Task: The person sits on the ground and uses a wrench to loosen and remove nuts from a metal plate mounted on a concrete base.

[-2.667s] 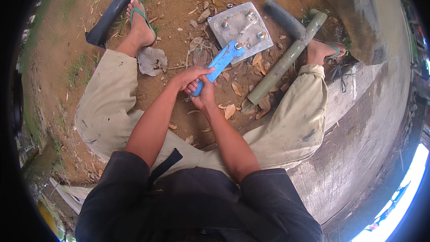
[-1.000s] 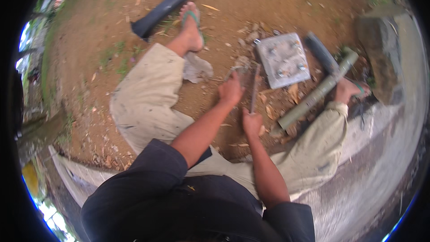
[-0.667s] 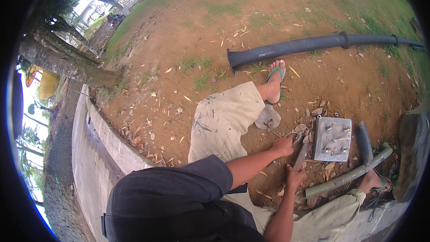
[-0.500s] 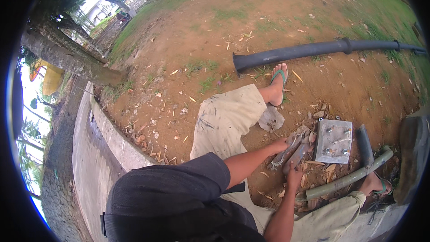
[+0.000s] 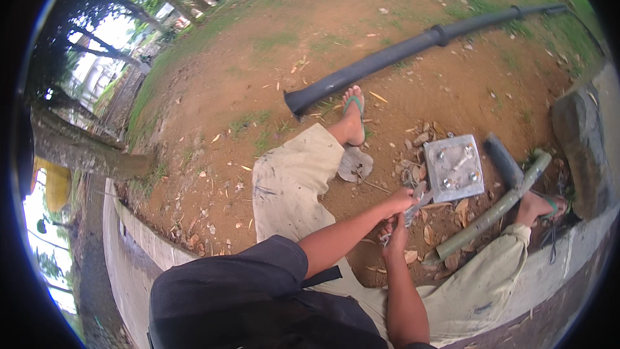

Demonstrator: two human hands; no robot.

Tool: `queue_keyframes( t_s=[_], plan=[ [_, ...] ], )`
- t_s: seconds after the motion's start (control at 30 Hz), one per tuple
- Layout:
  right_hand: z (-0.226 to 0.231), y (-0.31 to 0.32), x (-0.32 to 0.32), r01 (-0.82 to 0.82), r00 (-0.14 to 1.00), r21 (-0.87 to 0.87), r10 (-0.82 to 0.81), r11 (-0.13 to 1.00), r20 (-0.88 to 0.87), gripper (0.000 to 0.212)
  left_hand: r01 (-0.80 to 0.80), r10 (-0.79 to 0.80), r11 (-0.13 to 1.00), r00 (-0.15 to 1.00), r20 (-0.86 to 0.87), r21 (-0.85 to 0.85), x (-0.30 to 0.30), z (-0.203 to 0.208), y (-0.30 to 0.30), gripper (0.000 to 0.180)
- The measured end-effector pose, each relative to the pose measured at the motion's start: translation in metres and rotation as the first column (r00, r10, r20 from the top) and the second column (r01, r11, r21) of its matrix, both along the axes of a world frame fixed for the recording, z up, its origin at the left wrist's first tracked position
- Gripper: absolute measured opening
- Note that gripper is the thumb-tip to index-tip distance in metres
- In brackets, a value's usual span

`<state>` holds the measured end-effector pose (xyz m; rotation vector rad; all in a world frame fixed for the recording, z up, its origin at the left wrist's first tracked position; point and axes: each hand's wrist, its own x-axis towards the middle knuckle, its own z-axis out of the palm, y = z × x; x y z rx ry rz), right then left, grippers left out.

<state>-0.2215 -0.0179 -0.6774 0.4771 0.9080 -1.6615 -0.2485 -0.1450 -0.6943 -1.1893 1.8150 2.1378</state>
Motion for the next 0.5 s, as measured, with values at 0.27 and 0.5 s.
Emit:
queue_keyframes(
  t_s=[0.27,0.5],
  plan=[
    [-0.007,-0.016,-0.012,0.080,0.994,-0.029,-0.078,0.996,0.073,0.035,0.125,-0.124,0.990,0.992,-0.027,0.069,-0.024,0.014,0.001,0.039],
    [-0.019,-0.037,-0.026,0.188,0.975,-0.050,-0.180,0.981,0.133,0.031,0.247,-0.244,0.966,0.969,0.046,-0.075,-0.048,0.012,-0.013,0.039]
  ],
)
